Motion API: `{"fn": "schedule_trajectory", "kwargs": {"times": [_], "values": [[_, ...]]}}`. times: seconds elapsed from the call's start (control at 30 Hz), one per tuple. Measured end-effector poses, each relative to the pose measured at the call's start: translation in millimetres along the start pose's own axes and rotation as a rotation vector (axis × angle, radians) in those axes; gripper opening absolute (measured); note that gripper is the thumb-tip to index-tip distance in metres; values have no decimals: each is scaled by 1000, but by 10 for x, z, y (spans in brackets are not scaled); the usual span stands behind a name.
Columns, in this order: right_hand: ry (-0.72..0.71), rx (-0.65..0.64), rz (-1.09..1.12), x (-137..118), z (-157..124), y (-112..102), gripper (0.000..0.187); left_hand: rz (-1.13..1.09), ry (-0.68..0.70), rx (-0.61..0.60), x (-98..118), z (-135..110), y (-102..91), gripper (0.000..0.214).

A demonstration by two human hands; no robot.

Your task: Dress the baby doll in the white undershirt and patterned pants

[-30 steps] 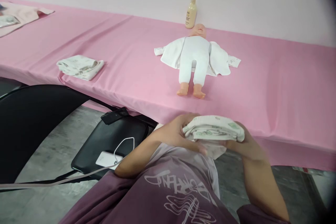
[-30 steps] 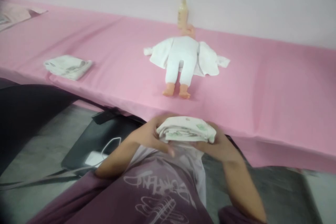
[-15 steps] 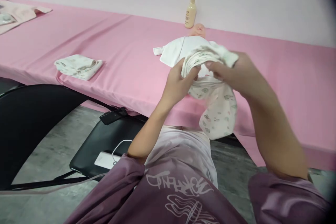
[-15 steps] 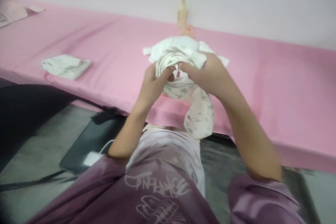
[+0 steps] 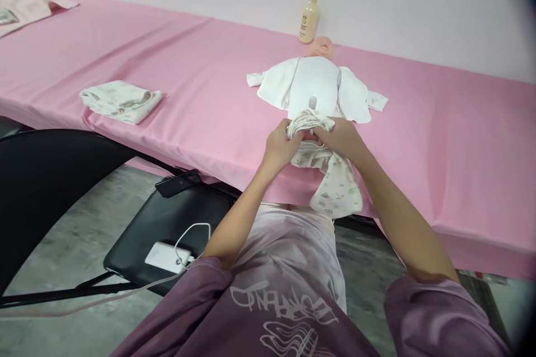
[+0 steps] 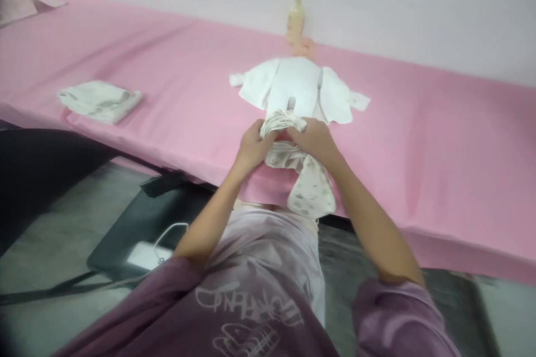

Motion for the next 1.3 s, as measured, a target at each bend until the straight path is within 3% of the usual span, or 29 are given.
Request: {"fn": "schedule_trajectory", "kwargs": {"times": [0.17, 0.37, 0.63, 0.9, 1.03, 1.3], "values": [[-20, -97, 16, -125, -143, 71, 35, -27, -5, 30, 42, -117, -138, 7], [-62, -129, -106, -253, -232, 230, 30, 119, -72, -8, -48, -331, -240, 7], [-126, -31, -229, -252, -227, 353, 24, 394, -12, -93, -69, -375, -176, 11], [-134, 33, -311, -252, -262, 363, 21, 487, 2, -143, -26, -382, -140, 20], [-108, 10, -226, -200, -254, 353, 41, 385, -7, -151, -69, -348, -164, 23], [-159, 10, 69, -69, -251, 245, 56, -102, 3, -87, -315, -220, -156, 27]]}}
Point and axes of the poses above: each hand's wrist, its own z-axis towards the middle knuckle, its own y-axis out of the palm, x = y × z, the point moved 9 cm from there along z, towards the middle knuckle, and after that the axes turned 10 degrees about y, right-handed, at the moved point
